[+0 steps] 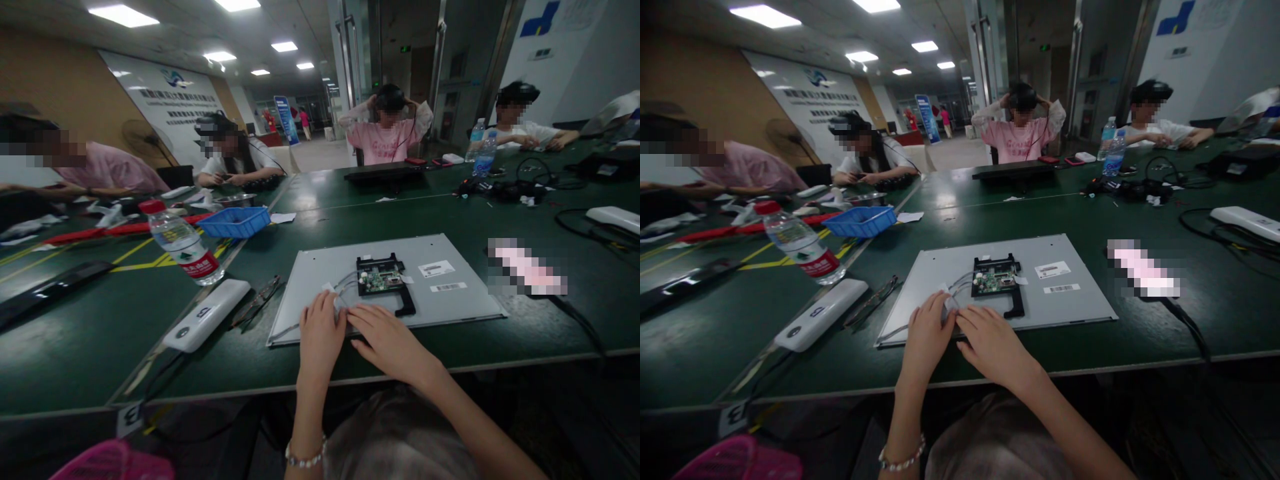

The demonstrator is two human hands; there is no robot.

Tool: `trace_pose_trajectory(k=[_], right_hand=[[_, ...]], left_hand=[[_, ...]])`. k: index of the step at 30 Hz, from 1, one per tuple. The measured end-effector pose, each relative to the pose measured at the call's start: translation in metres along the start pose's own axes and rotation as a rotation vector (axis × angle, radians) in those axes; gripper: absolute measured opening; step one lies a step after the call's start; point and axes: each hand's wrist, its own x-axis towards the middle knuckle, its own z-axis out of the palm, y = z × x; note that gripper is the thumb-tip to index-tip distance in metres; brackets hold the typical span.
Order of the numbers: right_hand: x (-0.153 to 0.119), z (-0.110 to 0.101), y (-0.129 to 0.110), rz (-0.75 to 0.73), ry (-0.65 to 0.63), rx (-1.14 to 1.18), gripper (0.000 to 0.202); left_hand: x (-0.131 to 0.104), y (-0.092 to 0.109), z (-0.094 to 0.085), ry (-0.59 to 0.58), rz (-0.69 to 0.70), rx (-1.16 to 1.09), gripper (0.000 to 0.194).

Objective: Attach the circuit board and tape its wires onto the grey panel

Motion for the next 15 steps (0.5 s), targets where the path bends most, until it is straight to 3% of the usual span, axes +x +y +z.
trace_pose_trajectory(k=[11,15], right_hand=[[-0.0006,-0.0023,-0.0008,-0.001,0.000,0.015,0.045],[-0.0004,-0.0036,0.0001,0.013,0.031,0.045,0.046]], left_hand=[[0.0007,-0.0022,0.0024,0.059,-0.007,-0.049,0.028],[0.0022,-0.0011,-0.0040,0.163,-0.034,-0.112,0.030]])
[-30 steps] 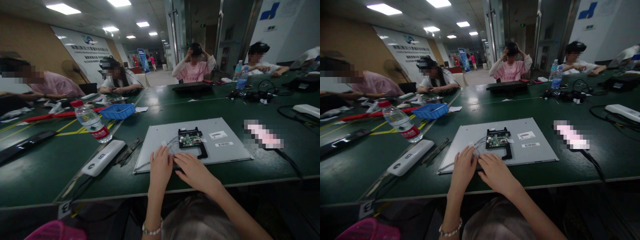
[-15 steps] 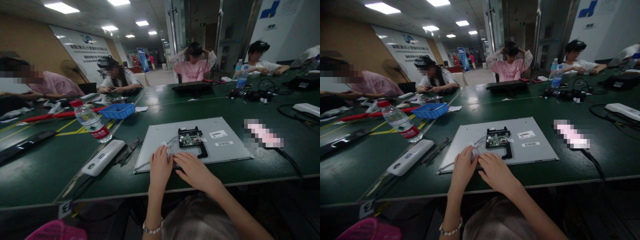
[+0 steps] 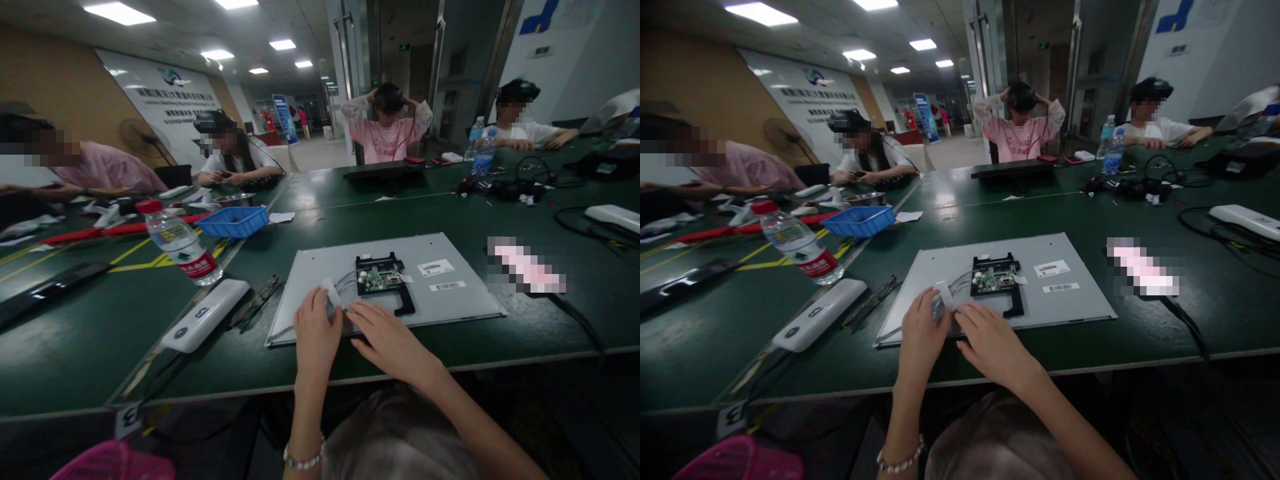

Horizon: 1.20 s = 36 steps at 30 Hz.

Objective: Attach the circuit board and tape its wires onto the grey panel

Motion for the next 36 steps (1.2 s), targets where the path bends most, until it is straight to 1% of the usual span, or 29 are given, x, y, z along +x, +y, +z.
trace_pose_trajectory(k=[2,3,4,6,9,11,15,18,20,22,24,27,33,36], right_hand=[[0.001,-0.001,0.000,0.020,0.043,0.019,0.046],[0.001,-0.001,-0.001,0.034,0.072,0.032,0.044],[0.001,-0.003,-0.001,0.050,0.103,0.048,0.043],[0.001,-0.007,-0.001,0.085,0.158,0.087,0.039],[-0.002,-0.022,0.009,0.139,0.185,0.121,0.035],[-0.003,-0.039,0.024,0.182,0.160,0.101,0.035],[-0.001,-0.075,0.069,0.239,0.000,-0.019,0.038],[0.006,-0.091,0.101,0.248,-0.098,-0.090,0.035],[0.011,-0.092,0.115,0.234,-0.156,-0.116,0.036],[0.014,-0.087,0.123,0.223,-0.174,-0.127,0.035],[0.014,-0.080,0.126,0.229,-0.148,-0.133,0.029],[0.011,-0.073,0.128,0.254,-0.090,-0.151,0.021],[0.005,-0.073,0.131,0.286,-0.036,-0.158,0.022],[0.006,-0.071,0.133,0.315,0.016,-0.068,0.022]], left_hand=[[0.000,0.001,-0.003,0.053,-0.003,-0.030,0.027],[0.000,0.002,-0.005,0.057,0.010,-0.043,0.025],[0.000,0.003,-0.006,0.043,0.032,-0.055,0.024],[-0.001,0.005,-0.008,-0.026,0.084,-0.056,0.024],[-0.001,0.008,-0.010,-0.124,0.116,-0.013,0.023],[-0.001,0.010,-0.012,-0.142,0.106,0.028,0.020],[0.000,0.011,-0.012,-0.137,0.084,0.095,0.017],[0.001,0.008,-0.010,-0.098,0.078,0.039,0.020],[0.000,0.005,-0.009,-0.040,0.061,-0.043,0.022],[-0.001,0.002,-0.009,0.022,0.040,-0.086,0.022],[-0.001,0.001,-0.011,0.058,0.029,-0.069,0.021],[0.000,0.002,-0.012,0.076,0.011,-0.082,0.022],[0.001,0.001,-0.010,0.123,-0.038,-0.169,0.022],[0.001,-0.002,-0.009,0.143,-0.070,-0.178,0.024]])
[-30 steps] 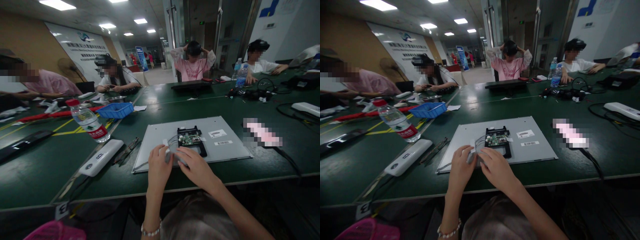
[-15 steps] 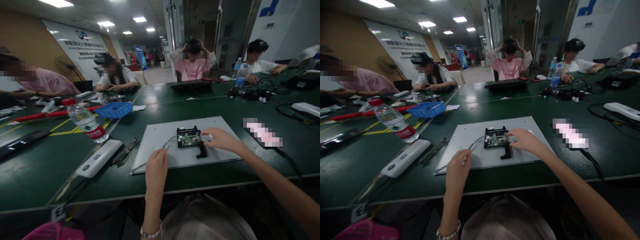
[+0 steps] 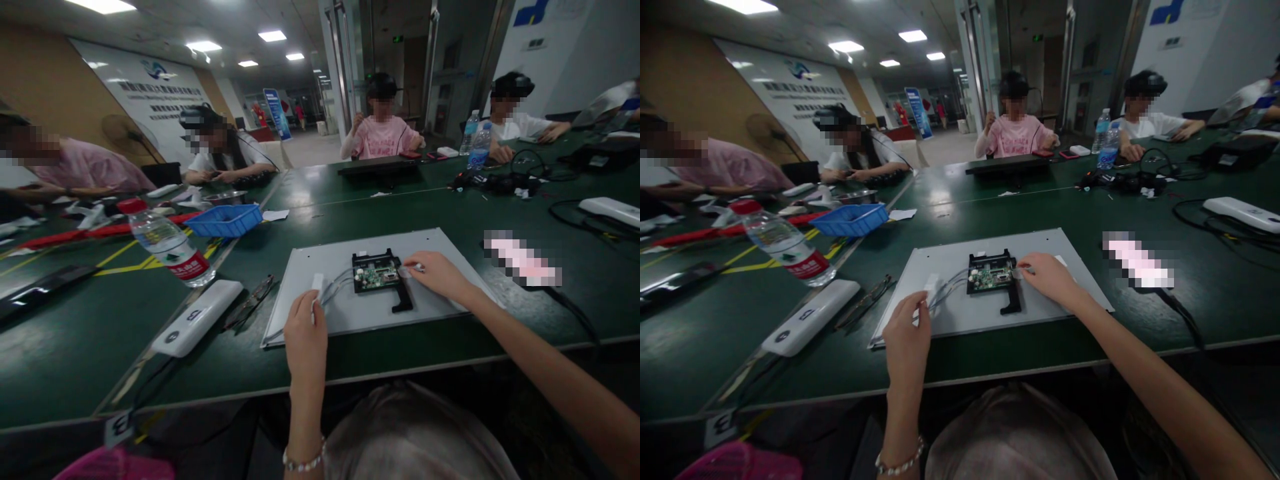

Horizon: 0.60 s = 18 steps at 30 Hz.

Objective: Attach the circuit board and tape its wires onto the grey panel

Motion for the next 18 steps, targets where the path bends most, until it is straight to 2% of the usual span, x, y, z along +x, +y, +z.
trace_pose_trajectory(k=[4,7,14,18], right_hand=[[0.0021,0.0046,0.0038,0.056,0.003,0.197,0.024],[0.0023,0.0065,0.0044,0.075,-0.037,0.248,0.027],[0.0013,0.0091,-0.0016,0.066,-0.036,0.157,0.024],[0.0006,0.0034,0.0042,0.087,0.000,0.036,0.023]], left_hand=[[0.0004,-0.0020,0.0011,-0.024,-0.018,-0.027,0.028],[0.0008,-0.0003,0.0022,-0.061,-0.009,-0.038,0.030],[-0.0002,-0.0022,0.0061,-0.150,0.010,0.067,0.032],[-0.0010,-0.0049,0.0084,-0.150,0.033,0.166,0.028]])
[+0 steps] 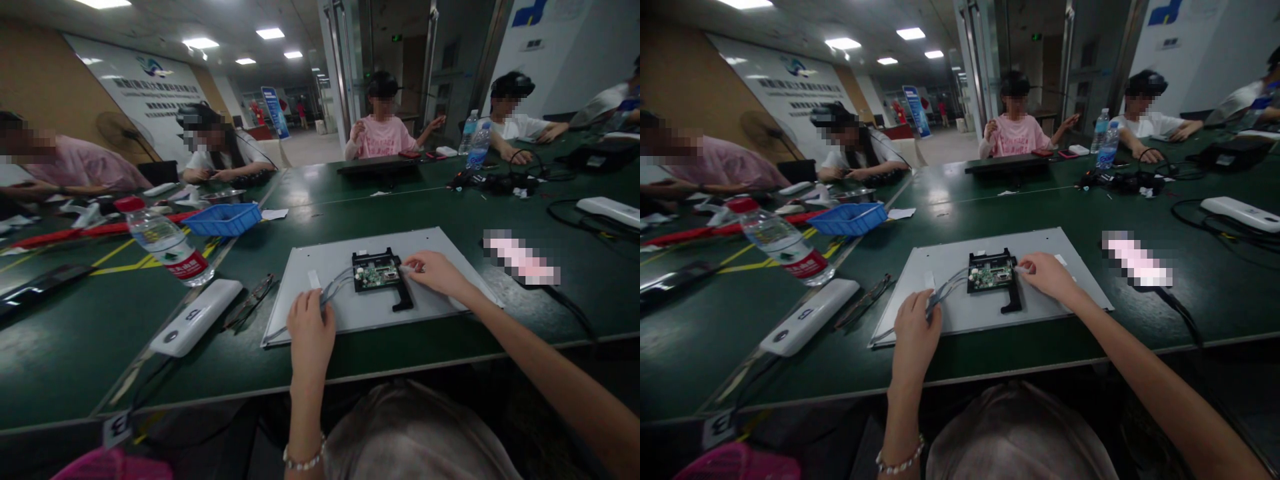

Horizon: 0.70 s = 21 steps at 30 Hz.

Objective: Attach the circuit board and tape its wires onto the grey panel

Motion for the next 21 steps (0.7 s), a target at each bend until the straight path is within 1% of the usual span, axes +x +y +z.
trace_pose_trajectory(k=[4,7,9,12,14,16,18,21], right_hand=[[-0.002,-0.012,0.010,0.061,0.055,-0.081,0.025],[-0.004,-0.016,0.018,0.101,0.032,-0.138,0.026],[-0.005,-0.016,0.021,0.114,-0.007,-0.159,0.029],[-0.005,-0.016,0.021,0.094,-0.031,-0.166,0.036],[-0.002,-0.017,0.016,0.066,-0.024,-0.174,0.038],[0.004,-0.020,0.008,0.011,-0.029,-0.172,0.037],[0.014,-0.022,-0.002,-0.082,-0.060,-0.166,0.035],[0.036,-0.022,-0.020,-0.229,-0.107,-0.162,0.035]], left_hand=[[-0.002,0.001,0.000,0.041,-0.012,0.049,0.030],[-0.004,0.003,0.000,0.056,0.020,0.058,0.034],[-0.005,0.005,0.000,0.031,0.080,0.063,0.036],[-0.005,0.008,0.000,-0.067,0.193,0.079,0.035],[-0.004,0.010,-0.001,-0.160,0.271,0.076,0.035],[-0.004,0.012,-0.002,-0.241,0.333,0.060,0.037],[-0.004,0.013,-0.002,-0.285,0.359,0.044,0.037],[-0.003,0.012,-0.001,-0.303,0.359,0.027,0.035]])
